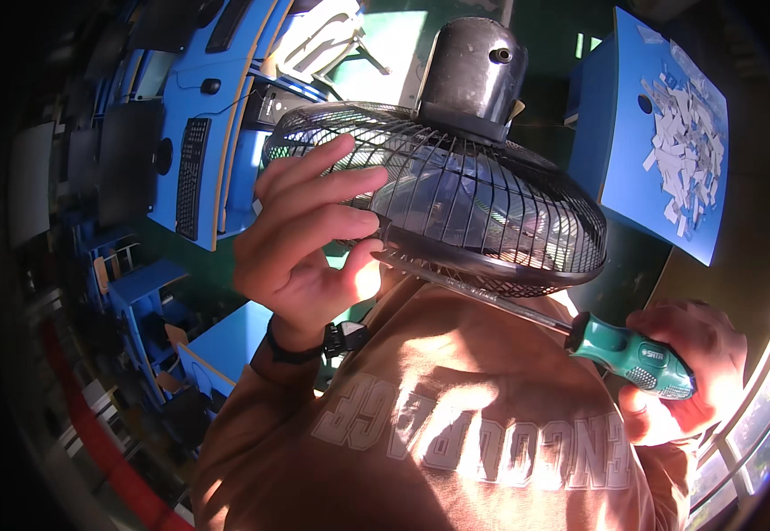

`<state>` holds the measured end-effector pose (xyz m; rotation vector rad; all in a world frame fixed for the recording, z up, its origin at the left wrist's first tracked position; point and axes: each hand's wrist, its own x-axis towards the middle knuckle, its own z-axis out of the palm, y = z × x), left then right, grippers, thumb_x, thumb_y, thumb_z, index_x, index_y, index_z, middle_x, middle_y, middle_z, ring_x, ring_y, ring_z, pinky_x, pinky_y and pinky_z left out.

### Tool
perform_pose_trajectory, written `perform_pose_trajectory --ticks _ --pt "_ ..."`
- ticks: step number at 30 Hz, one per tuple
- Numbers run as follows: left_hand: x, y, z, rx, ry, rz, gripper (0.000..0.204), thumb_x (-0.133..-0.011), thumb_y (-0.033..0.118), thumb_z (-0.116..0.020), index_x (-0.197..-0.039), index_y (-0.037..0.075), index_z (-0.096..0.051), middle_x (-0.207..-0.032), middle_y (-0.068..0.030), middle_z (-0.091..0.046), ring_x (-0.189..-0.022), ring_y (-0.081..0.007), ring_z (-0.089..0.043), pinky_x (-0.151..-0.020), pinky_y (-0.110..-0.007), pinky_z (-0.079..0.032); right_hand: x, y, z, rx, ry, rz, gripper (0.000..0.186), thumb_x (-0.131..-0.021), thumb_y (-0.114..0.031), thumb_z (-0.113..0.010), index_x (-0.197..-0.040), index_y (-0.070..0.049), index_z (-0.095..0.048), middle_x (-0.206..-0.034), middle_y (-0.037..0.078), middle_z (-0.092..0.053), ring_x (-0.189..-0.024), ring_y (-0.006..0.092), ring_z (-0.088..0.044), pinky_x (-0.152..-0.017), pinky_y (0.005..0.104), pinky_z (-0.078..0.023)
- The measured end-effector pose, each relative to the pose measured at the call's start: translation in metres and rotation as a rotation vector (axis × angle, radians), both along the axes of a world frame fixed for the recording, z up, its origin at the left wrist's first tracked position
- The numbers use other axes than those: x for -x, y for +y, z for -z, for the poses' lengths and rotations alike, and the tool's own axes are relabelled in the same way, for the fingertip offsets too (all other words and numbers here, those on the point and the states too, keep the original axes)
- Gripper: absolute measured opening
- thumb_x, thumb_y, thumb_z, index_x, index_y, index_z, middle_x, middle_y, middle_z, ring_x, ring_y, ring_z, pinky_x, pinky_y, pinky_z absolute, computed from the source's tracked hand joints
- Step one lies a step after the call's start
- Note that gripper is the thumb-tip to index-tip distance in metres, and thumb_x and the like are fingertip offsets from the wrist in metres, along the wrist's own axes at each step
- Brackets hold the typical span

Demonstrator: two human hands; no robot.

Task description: The person assembles a desktop fan by aligning the front grille with the back housing, inserting a small screw into the bottom clasp, and tightening it with a screwdriver.

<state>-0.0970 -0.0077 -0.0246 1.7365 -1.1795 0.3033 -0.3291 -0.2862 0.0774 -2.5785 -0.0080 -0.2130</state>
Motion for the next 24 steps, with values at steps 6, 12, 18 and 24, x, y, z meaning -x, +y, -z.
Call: perform_pose_trajectory --ticks 6,12,18,24 --pt "-0.003 0.000 -0.002 0.006 0.000 0.013 0.024 -0.077 0.008 -0.090 -0.095 0.005 -0.075 -0.113 -0.0144 -0.082 -0.120 -0.0375 -0.075 -0.098 -0.044 -0.050 -0.017 0.011 -0.013 0.001 0.076 0.126 0.063 -0.092 -0.068 -0.074 -0.106 -0.007 -0.076 -0.098 0.007 -0.079 -0.091 0.0251 -0.071 -0.085 0.0365 -0.052" --pt "-0.004 -0.001 -0.001 0.004 -0.018 0.011 0.025 -0.077 0.011 -0.091 -0.096 0.005 -0.075 -0.114 -0.0138 -0.082 -0.119 -0.0370 -0.076 -0.098 -0.043 -0.050 -0.038 0.005 -0.020 0.035 -0.005 0.010 0.043 -0.080 -0.038 -0.086 -0.103 -0.004 -0.074 -0.085 0.011 -0.078 -0.070 0.0239 -0.073 -0.065 0.0321 -0.055" --pt "-0.005 -0.002 -0.001 0.007 -0.012 0.016 0.023 -0.079 0.014 -0.090 -0.095 0.006 -0.076 -0.112 -0.0134 -0.083 -0.118 -0.0365 -0.076 -0.098 -0.043 -0.050 -0.046 0.009 -0.030 0.104 0.030 0.007 0.043 -0.086 -0.044 -0.083 -0.104 -0.006 -0.075 -0.091 0.011 -0.078 -0.076 0.0255 -0.074 -0.074 0.0349 -0.056" --pt "-0.007 -0.001 -0.002 -0.002 -0.021 0.015 0.016 -0.085 0.016 -0.087 -0.092 0.006 -0.076 -0.110 -0.0132 -0.083 -0.117 -0.0357 -0.076 -0.098 -0.042 -0.050 -0.050 0.003 -0.041 0.123 0.118 -0.088 0.049 -0.089 -0.044 -0.084 -0.116 -0.005 -0.071 -0.099 0.013 -0.079 -0.080 0.0296 -0.078 -0.078 0.0394 -0.058"
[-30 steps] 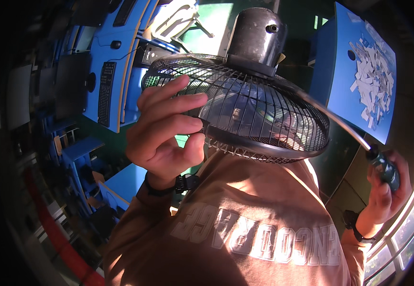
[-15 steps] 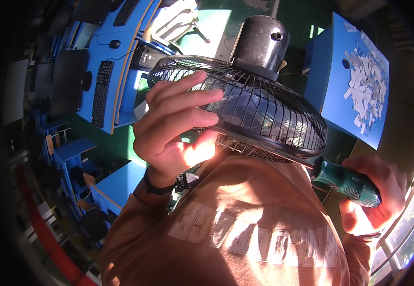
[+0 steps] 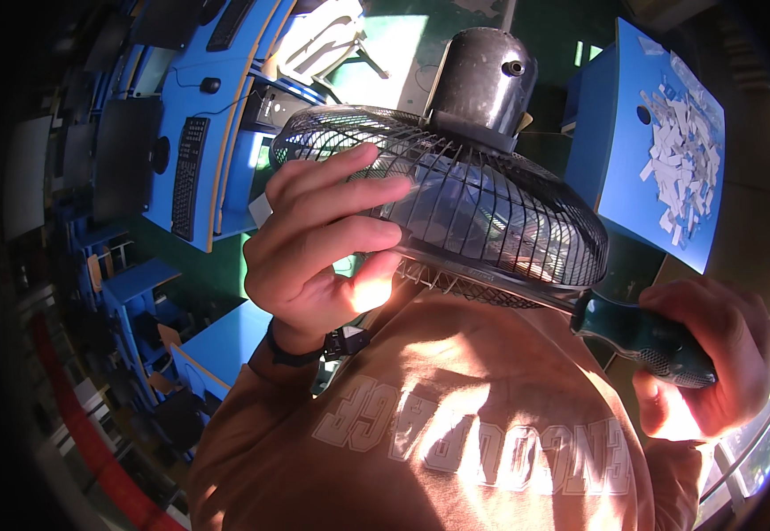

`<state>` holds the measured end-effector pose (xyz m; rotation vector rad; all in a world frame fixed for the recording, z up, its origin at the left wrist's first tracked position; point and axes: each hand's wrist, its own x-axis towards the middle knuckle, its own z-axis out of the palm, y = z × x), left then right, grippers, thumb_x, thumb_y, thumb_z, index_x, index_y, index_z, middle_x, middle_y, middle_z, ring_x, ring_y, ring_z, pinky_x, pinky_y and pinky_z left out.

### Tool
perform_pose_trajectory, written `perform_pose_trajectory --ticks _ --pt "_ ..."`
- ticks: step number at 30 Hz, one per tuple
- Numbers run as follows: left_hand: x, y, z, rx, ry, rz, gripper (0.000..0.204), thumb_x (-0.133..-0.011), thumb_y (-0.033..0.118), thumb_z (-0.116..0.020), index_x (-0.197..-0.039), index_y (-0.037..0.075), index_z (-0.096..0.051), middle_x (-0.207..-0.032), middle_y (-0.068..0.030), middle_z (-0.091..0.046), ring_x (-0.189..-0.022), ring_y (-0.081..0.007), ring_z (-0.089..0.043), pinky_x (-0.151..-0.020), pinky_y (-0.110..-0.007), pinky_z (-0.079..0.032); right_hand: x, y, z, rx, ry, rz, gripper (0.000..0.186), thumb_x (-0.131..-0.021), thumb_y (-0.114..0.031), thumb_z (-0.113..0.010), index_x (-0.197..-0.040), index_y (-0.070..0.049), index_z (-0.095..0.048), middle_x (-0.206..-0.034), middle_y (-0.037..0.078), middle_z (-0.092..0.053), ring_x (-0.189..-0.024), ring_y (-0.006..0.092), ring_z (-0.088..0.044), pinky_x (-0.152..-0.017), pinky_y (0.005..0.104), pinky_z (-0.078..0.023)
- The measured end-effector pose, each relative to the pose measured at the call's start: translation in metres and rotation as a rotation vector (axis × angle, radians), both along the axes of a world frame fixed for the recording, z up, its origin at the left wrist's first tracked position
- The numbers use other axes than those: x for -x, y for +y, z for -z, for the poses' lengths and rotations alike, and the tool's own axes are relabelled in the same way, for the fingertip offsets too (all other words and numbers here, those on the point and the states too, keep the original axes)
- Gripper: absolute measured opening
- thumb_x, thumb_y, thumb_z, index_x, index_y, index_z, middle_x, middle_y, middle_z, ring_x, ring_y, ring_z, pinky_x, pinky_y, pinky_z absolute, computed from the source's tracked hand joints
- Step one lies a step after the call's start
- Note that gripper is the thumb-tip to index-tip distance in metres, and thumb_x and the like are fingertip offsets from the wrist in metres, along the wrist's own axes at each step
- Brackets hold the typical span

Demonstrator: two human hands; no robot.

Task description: The person assembles a desktop fan by aligning the front grille with the back housing, inserting a small screw into the bottom clasp, and tightening it with a screwdriver.

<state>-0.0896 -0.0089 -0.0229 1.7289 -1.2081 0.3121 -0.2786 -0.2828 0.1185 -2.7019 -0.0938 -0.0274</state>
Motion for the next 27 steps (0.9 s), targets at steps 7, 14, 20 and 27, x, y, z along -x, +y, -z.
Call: perform_pose_trajectory --ticks 7,14,20,27 --pt "-0.002 0.000 0.002 0.008 -0.002 0.021 0.013 -0.089 0.017 -0.083 -0.091 0.006 -0.075 -0.109 -0.0151 -0.083 -0.117 -0.0376 -0.076 -0.098 -0.043 -0.049 -0.015 -0.013 -0.011 -0.120 0.154 -0.093 0.059 -0.084 -0.043 -0.087 -0.122 -0.002 -0.068 -0.100 0.016 -0.077 -0.081 0.0306 -0.078 -0.076 0.0362 -0.060" --pt "-0.003 0.000 0.005 0.033 -0.005 0.038 0.014 -0.088 0.012 -0.084 -0.097 0.007 -0.075 -0.109 -0.0164 -0.083 -0.118 -0.0394 -0.075 -0.097 -0.042 -0.049 -0.005 -0.022 0.008 -0.422 0.061 -0.016 0.054 -0.084 -0.032 -0.088 -0.121 0.002 -0.069 -0.097 0.015 -0.078 -0.079 0.0242 -0.077 -0.074 0.0321 -0.060" --pt "-0.003 -0.001 0.006 0.039 -0.002 0.032 0.016 -0.088 0.012 -0.084 -0.099 0.007 -0.075 -0.108 -0.0168 -0.083 -0.118 -0.0401 -0.075 -0.097 -0.042 -0.048 -0.006 -0.028 0.029 -0.644 -0.058 -0.046 0.050 -0.084 -0.023 -0.088 -0.121 0.006 -0.070 -0.093 0.014 -0.079 -0.078 0.0186 -0.076 -0.073 0.0287 -0.060" --pt "-0.003 0.000 0.007 0.050 -0.001 0.040 0.017 -0.088 0.013 -0.086 -0.100 0.007 -0.075 -0.108 -0.0165 -0.083 -0.119 -0.0402 -0.075 -0.098 -0.042 -0.049 -0.011 -0.028 0.046 -0.840 -0.142 -0.111 0.047 -0.083 -0.012 -0.089 -0.120 0.010 -0.071 -0.090 0.013 -0.080 -0.077 0.0122 -0.075 -0.071 0.0246 -0.059"
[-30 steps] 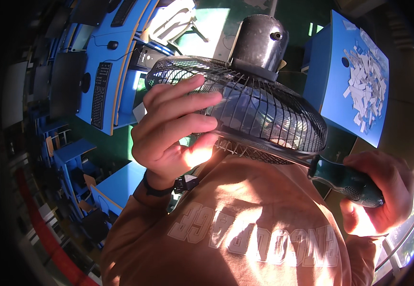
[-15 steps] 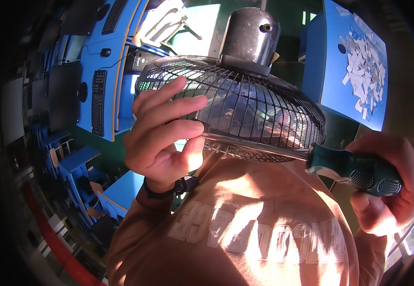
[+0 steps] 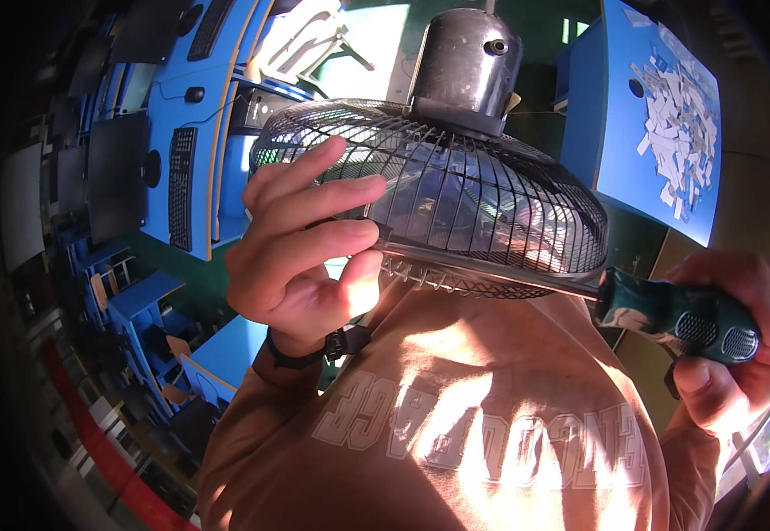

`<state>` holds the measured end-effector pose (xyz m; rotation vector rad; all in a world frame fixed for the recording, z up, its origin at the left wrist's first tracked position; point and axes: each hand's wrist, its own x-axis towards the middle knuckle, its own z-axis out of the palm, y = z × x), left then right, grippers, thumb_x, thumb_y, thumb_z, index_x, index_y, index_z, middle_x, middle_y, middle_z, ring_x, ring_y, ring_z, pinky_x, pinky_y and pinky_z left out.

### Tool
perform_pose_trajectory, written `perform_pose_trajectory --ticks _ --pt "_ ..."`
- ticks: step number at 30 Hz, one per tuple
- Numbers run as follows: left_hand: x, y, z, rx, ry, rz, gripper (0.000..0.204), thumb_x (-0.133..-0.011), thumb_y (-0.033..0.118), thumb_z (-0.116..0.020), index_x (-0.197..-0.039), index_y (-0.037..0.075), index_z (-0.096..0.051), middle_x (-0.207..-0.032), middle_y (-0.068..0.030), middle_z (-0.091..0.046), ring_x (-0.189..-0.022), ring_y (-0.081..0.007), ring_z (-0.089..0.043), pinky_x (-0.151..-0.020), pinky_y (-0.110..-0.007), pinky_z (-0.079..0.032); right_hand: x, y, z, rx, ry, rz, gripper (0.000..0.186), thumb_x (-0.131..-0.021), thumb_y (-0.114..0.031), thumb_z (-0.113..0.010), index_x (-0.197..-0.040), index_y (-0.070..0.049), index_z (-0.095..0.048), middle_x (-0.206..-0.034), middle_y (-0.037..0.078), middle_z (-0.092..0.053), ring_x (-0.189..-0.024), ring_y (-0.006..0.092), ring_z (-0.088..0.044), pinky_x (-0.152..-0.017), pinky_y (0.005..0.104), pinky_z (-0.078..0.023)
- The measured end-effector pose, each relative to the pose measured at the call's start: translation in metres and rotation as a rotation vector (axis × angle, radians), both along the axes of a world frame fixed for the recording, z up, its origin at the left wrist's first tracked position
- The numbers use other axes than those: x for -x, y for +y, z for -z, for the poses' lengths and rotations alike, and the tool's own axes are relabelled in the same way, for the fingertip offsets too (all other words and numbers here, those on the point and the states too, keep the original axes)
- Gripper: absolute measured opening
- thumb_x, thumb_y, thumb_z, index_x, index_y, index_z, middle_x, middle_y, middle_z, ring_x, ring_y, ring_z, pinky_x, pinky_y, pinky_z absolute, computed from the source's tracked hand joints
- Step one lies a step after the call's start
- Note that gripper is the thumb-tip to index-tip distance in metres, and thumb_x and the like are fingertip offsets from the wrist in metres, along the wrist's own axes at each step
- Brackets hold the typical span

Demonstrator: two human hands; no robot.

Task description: The person assembles a desktop fan by aligning the front grille with the back housing, inserting a small screw into the bottom clasp, and tightening it with a screwdriver.

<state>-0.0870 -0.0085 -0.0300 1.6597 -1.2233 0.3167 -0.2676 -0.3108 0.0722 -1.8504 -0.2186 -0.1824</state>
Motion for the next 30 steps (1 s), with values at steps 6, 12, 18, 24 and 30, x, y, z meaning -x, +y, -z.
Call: perform_pose_trajectory --ticks 6,12,18,24,30 --pt "0.001 0.001 0.000 -0.008 0.001 0.008 0.019 -0.089 0.015 -0.087 -0.102 0.007 -0.076 -0.110 -0.0161 -0.083 -0.121 -0.0395 -0.074 -0.099 -0.042 -0.049 0.006 0.003 0.000 0.030 0.016 0.067 0.047 -0.083 -0.018 -0.088 -0.118 0.008 -0.072 -0.091 0.013 -0.080 -0.078 0.0134 -0.075 -0.072 0.0249 -0.059" --pt "0.000 0.002 0.000 -0.010 -0.005 0.018 0.020 -0.089 0.015 -0.087 -0.102 0.007 -0.076 -0.111 -0.0164 -0.083 -0.121 -0.0390 -0.075 -0.099 -0.042 -0.049 0.013 0.004 -0.006 0.126 0.072 0.111 0.050 -0.084 -0.028 -0.087 -0.117 0.007 -0.072 -0.093 0.013 -0.078 -0.079 0.0149 -0.075 -0.072 0.0257 -0.058" --pt "0.002 0.001 -0.001 -0.013 0.003 0.016 0.020 -0.087 0.011 -0.088 -0.102 0.007 -0.076 -0.111 -0.0158 -0.083 -0.121 -0.0390 -0.074 -0.099 -0.042 -0.049 0.025 0.002 -0.013 0.211 0.126 0.158 0.055 -0.085 -0.037 -0.085 -0.116 0.006 -0.072 -0.095 0.013 -0.077 -0.081 0.0164 -0.074 -0.072 0.0265 -0.057" --pt "0.001 0.002 -0.002 -0.027 0.001 0.023 0.023 -0.083 0.006 -0.088 -0.103 0.007 -0.076 -0.112 -0.0153 -0.083 -0.122 -0.0387 -0.074 -0.100 -0.042 -0.049 0.028 0.004 -0.016 0.276 0.168 0.191 0.061 -0.085 -0.046 -0.083 -0.116 0.005 -0.071 -0.097 0.013 -0.076 -0.082 0.0179 -0.074 -0.073 0.0273 -0.056" --pt "0.003 0.002 -0.001 -0.016 0.006 0.016 0.022 -0.083 0.004 -0.086 -0.102 0.008 -0.077 -0.111 -0.0146 -0.083 -0.122 -0.0388 -0.074 -0.101 -0.043 -0.049 0.031 0.003 -0.014 0.348 0.223 0.210 0.068 -0.086 -0.056 -0.082 -0.115 0.004 -0.071 -0.099 0.013 -0.075 -0.083 0.0194 -0.073 -0.073 0.0282 -0.055"
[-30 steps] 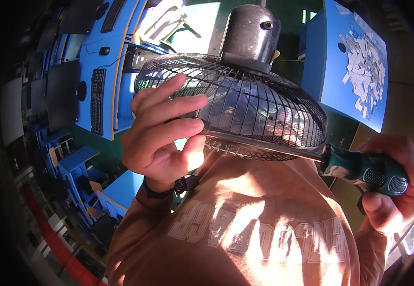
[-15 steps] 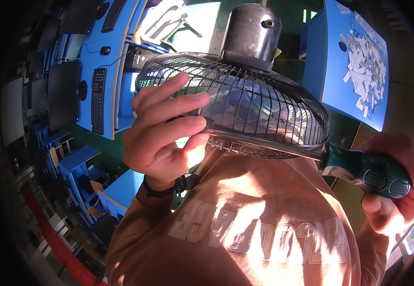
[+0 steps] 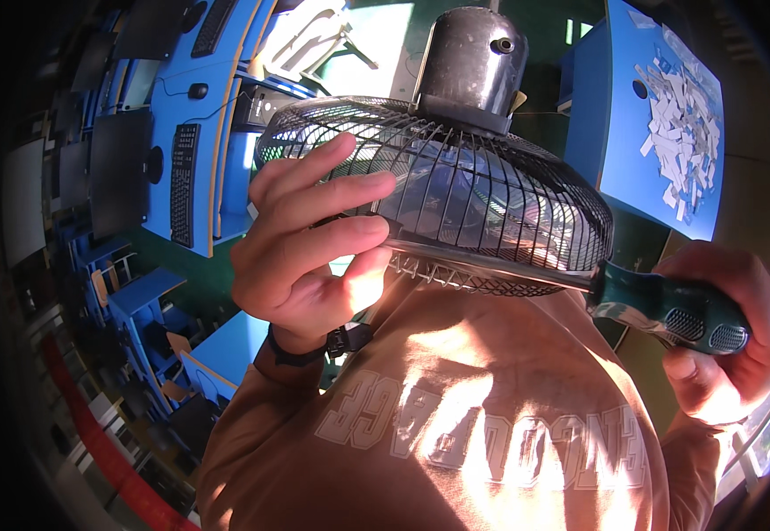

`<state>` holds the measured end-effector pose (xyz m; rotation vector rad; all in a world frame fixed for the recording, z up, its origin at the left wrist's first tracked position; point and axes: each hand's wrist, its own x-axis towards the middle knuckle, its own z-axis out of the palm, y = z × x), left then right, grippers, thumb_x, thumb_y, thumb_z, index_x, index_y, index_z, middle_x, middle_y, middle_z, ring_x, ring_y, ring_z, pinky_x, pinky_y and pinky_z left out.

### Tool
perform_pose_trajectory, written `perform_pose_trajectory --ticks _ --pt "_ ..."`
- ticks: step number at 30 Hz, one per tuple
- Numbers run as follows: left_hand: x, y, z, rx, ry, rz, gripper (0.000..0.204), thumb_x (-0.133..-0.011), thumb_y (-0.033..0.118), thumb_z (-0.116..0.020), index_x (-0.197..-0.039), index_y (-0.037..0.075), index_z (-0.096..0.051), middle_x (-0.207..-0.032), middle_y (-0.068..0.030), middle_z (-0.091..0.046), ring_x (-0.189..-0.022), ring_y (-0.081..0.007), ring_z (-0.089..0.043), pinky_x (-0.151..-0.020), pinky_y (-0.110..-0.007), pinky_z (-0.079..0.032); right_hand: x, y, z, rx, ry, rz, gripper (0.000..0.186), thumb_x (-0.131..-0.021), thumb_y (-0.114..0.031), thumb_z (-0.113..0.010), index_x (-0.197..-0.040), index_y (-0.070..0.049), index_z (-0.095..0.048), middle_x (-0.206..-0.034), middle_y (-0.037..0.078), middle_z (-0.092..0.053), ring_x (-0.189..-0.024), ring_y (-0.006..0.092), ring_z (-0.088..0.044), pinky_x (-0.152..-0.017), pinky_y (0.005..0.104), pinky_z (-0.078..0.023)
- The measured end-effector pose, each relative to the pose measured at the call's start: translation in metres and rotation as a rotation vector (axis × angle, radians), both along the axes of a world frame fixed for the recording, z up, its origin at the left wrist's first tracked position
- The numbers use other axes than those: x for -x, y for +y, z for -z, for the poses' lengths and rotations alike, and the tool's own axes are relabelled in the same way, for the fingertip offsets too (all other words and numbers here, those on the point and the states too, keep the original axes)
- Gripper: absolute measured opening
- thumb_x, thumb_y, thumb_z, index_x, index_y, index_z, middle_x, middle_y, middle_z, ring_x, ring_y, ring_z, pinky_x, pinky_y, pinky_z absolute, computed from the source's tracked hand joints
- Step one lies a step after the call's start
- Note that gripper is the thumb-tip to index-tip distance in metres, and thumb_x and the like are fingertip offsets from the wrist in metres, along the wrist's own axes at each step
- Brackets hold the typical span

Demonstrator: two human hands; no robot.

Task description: The person assembles a desktop fan by aligning the front grille with the back housing, inserting a small screw into the bottom clasp, and tightening it with a screwdriver.

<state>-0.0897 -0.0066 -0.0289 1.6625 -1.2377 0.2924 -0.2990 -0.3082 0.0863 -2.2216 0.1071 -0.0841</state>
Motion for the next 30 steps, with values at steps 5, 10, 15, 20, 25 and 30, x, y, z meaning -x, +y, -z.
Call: perform_pose_trajectory --ticks 5,10,15,20,25,30 --pt "0.001 0.000 -0.001 0.010 0.040 0.005 0.018 -0.085 0.004 -0.082 -0.101 0.009 -0.076 -0.108 -0.0133 -0.083 -0.122 -0.0394 -0.074 -0.102 -0.043 -0.047 0.002 0.001 -0.001 0.051 0.063 0.021 0.073 -0.086 -0.063 -0.080 -0.115 0.004 -0.071 -0.100 0.013 -0.074 -0.084 0.0207 -0.072 -0.074 0.0288 -0.054" --pt "0.002 -0.001 0.003 0.036 0.044 0.009 0.012 -0.092 0.011 -0.080 -0.102 0.009 -0.072 -0.104 -0.0105 -0.084 -0.122 -0.0390 -0.074 -0.101 -0.041 -0.045 -0.014 0.004 -0.014 0.100 0.198 0.131 0.079 -0.087 -0.071 -0.079 -0.114 0.003 -0.071 -0.102 0.013 -0.073 -0.085 0.0219 -0.072 -0.074 0.0295 -0.053" --pt "0.002 -0.003 0.005 0.051 0.046 -0.007 0.011 -0.097 0.016 -0.078 -0.102 0.010 -0.070 -0.103 -0.0093 -0.084 -0.122 -0.0374 -0.075 -0.102 -0.041 -0.044 -0.013 -0.005 -0.007 0.030 -0.073 -0.126 0.067 -0.085 -0.051 -0.089 -0.117 0.004 -0.068 -0.094 0.015 -0.077 -0.076 0.0219 -0.076 -0.070 0.0302 -0.060" --pt "0.004 -0.004 0.003 0.037 0.037 -0.022 0.011 -0.098 0.017 -0.078 -0.103 0.010 -0.071 -0.104 -0.0088 -0.084 -0.123 -0.0355 -0.075 -0.103 -0.041 -0.043 0.015 -0.006 -0.005 0.043 0.188 0.086 0.080 -0.083 -0.071 -0.082 -0.114 0.002 -0.069 -0.094 0.013 -0.073 -0.074 0.0208 -0.073 -0.069 0.0296 -0.056" --pt "0.006 -0.003 0.001 0.012 0.043 -0.027 0.020 -0.088 0.004 -0.082 -0.103 0.009 -0.072 -0.106 -0.0084 -0.084 -0.123 -0.0344 -0.074 -0.104 -0.041 -0.043 0.012 -0.003 0.003 -0.012 0.113 0.087 0.082 -0.082 -0.072 -0.082 -0.114 0.002 -0.069 -0.093 0.012 -0.072 -0.071 0.0184 -0.071 -0.066 0.0281 -0.053" --pt "0.005 -0.002 0.001 0.004 0.032 -0.025 0.029 -0.080 -0.003 -0.084 -0.103 0.009 -0.071 -0.107 -0.0086 -0.084 -0.123 -0.0345 -0.074 -0.103 -0.041 -0.045 0.006 0.005 0.005 -0.063 0.092 0.154 0.084 -0.081 -0.073 -0.084 -0.114 0.003 -0.068 -0.093 0.011 -0.071 -0.070 0.0163 -0.068 -0.065 0.0268 -0.052"
